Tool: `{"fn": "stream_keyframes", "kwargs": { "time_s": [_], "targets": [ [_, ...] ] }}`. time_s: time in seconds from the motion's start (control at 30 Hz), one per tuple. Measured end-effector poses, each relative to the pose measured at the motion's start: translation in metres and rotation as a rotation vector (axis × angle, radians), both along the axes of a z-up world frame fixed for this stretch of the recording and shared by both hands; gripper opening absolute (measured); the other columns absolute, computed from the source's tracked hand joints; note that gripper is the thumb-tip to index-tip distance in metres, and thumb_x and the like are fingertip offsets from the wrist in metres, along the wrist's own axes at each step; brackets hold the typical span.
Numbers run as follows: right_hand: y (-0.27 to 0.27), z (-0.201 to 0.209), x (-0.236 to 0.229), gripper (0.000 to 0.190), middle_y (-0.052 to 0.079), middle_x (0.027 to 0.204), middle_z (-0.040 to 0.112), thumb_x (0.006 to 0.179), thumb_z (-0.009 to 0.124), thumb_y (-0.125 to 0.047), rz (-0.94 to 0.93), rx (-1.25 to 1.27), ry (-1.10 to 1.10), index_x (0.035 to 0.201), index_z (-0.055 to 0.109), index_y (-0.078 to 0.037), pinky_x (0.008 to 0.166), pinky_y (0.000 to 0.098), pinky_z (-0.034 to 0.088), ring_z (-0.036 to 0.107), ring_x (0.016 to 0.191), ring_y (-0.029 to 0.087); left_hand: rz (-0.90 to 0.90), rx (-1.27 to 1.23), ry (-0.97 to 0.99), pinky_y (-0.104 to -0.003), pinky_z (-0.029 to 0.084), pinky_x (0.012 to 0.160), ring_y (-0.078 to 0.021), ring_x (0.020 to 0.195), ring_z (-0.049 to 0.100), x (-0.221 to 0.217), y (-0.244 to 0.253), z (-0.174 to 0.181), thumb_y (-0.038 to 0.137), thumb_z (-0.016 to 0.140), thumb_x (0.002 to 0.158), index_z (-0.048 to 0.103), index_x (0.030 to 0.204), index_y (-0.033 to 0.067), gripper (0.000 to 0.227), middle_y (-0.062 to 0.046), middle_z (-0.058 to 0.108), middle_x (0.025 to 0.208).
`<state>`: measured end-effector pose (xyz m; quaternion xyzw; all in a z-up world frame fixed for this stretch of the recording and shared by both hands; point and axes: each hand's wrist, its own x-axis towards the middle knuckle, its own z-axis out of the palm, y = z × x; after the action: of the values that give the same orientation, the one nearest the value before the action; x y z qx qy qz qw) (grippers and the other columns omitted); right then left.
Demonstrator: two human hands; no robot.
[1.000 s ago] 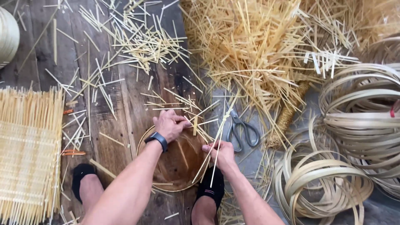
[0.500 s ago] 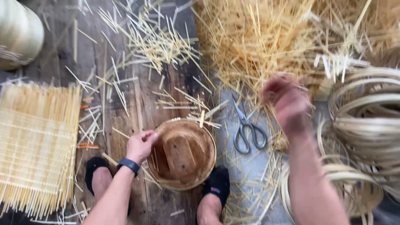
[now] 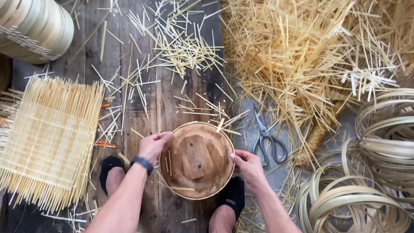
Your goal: Weaving bamboo strips and using a circular frame to construct a bamboo steamer base, trimming edges with scissors.
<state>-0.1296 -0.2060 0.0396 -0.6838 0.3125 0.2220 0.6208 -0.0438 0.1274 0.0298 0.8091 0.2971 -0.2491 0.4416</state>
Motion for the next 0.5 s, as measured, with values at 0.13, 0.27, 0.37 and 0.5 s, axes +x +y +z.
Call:
{"fn": "stream_keyframes", "kwargs": {
  "time_s": [0.13, 0.27, 0.37, 0.5],
  "targets": [
    [0.006, 0.004, -0.025, 0.026, 0.012, 0.083, 0.077, 0.091, 0.071, -0.02, -0.116, 0.415, 0.073, 0.102, 0.071, 0.005, 0.063, 0.0374, 0.064, 0.073, 0.066, 0.02, 0.504, -0.817, 0.097, -0.04, 0.056, 0.084, -0.0208, 0.097, 0.071, -0.083, 0.002, -0.024, 0.031, 0.062, 0.097, 0.065, 0.125, 0.0055, 0.038, -0.008, 0.075, 0.113],
    [0.023, -0.057, -0.029, 0.029, 0.015, 0.075, 0.074, 0.095, 0.069, -0.021, -0.044, 0.233, 0.133, 0.092, 0.074, 0.007, 0.055, 0.0376, 0.064, 0.072, 0.059, 0.022, 0.648, -0.701, 0.175, -0.053, 0.066, 0.075, -0.033, 0.089, 0.075, -0.123, 0.01, -0.121, 0.017, 0.059, 0.098, 0.065, 0.119, -0.0021, 0.029, -0.016, 0.072, 0.101],
    [0.028, -0.053, -0.023, 0.029, 0.015, 0.075, 0.076, 0.095, 0.066, -0.021, -0.054, 0.158, 0.148, 0.091, 0.075, 0.007, 0.053, 0.0364, 0.062, 0.072, 0.058, 0.023, 0.529, -0.5, 0.122, -0.048, 0.067, 0.074, -0.0306, 0.087, 0.072, -0.118, 0.0, -0.109, 0.017, 0.061, 0.1, 0.069, 0.117, -0.0073, 0.031, -0.017, 0.073, 0.102],
    [0.023, -0.064, -0.034, 0.031, 0.018, 0.075, 0.074, 0.097, 0.068, -0.021, -0.062, 0.189, 0.094, 0.096, 0.074, 0.01, 0.053, 0.0356, 0.061, 0.071, 0.057, 0.023, 0.538, -0.612, 0.086, -0.051, 0.064, 0.081, -0.0304, 0.092, 0.073, -0.114, -0.007, -0.085, 0.018, 0.062, 0.098, 0.066, 0.122, -0.0048, 0.033, -0.015, 0.074, 0.106]
  ]
}}
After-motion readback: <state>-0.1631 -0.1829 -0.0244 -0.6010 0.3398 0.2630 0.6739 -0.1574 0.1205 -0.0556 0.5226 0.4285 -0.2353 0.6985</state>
